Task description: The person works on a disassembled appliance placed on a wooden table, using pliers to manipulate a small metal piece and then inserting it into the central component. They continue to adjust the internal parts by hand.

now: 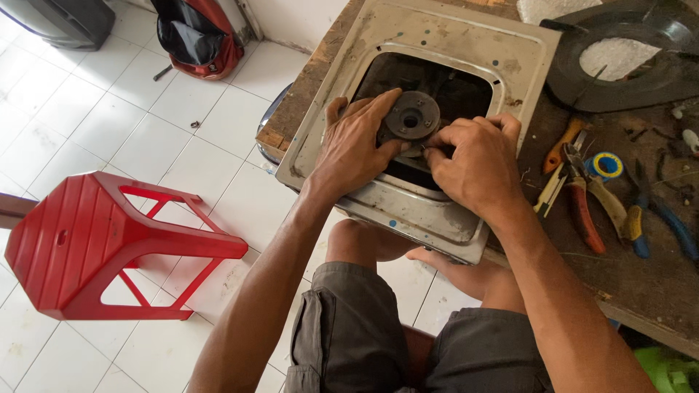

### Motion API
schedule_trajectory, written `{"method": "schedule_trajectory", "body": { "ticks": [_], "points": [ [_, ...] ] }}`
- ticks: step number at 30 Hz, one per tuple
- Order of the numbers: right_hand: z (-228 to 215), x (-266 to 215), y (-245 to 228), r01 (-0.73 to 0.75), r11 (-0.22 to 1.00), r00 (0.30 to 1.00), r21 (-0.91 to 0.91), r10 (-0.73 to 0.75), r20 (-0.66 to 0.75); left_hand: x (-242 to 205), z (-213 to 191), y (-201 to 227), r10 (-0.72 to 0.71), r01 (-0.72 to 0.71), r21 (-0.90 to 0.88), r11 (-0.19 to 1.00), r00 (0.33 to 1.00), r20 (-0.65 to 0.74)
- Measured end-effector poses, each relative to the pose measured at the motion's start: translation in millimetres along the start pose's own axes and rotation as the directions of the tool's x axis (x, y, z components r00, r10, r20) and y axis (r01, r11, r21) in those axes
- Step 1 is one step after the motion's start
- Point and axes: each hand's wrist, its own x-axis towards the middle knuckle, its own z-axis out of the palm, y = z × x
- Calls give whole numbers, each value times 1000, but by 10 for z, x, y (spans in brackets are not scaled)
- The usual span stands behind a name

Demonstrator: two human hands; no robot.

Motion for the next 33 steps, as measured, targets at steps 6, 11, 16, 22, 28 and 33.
{"method": "schedule_trajectory", "body": {
  "ticks": [6, 11, 16, 22, 28, 33],
  "points": [
    [-19, -7, -26, -19, 1000, 999, 8, 19, 27, -49, 2, 44, 21, -23, -65, 998, 999, -32],
    [-2, 30, 29, -21, 1000, 1000, 6, 21, 19, -48, -48, 49, 34, -38, -66, 997, 998, -49],
    [-220, -28, -126, -10, 976, 997, 218, 28, -77, -214, -125, 320, -7, -27, -175, 984, 982, -190],
    [-493, -188, -309, -36, 804, 988, 593, 117, -99, -323, -77, 838, -55, -67, -509, 858, 974, -221],
    [-509, -458, -283, 93, 859, 961, 503, 55, -272, -389, 44, 1034, -147, -8, -561, 828, 962, -230],
    [-554, -560, -380, 227, 886, 923, 404, -64, -378, -509, 39, 1134, -67, -16, -507, 862, 987, -144]
  ]
}}
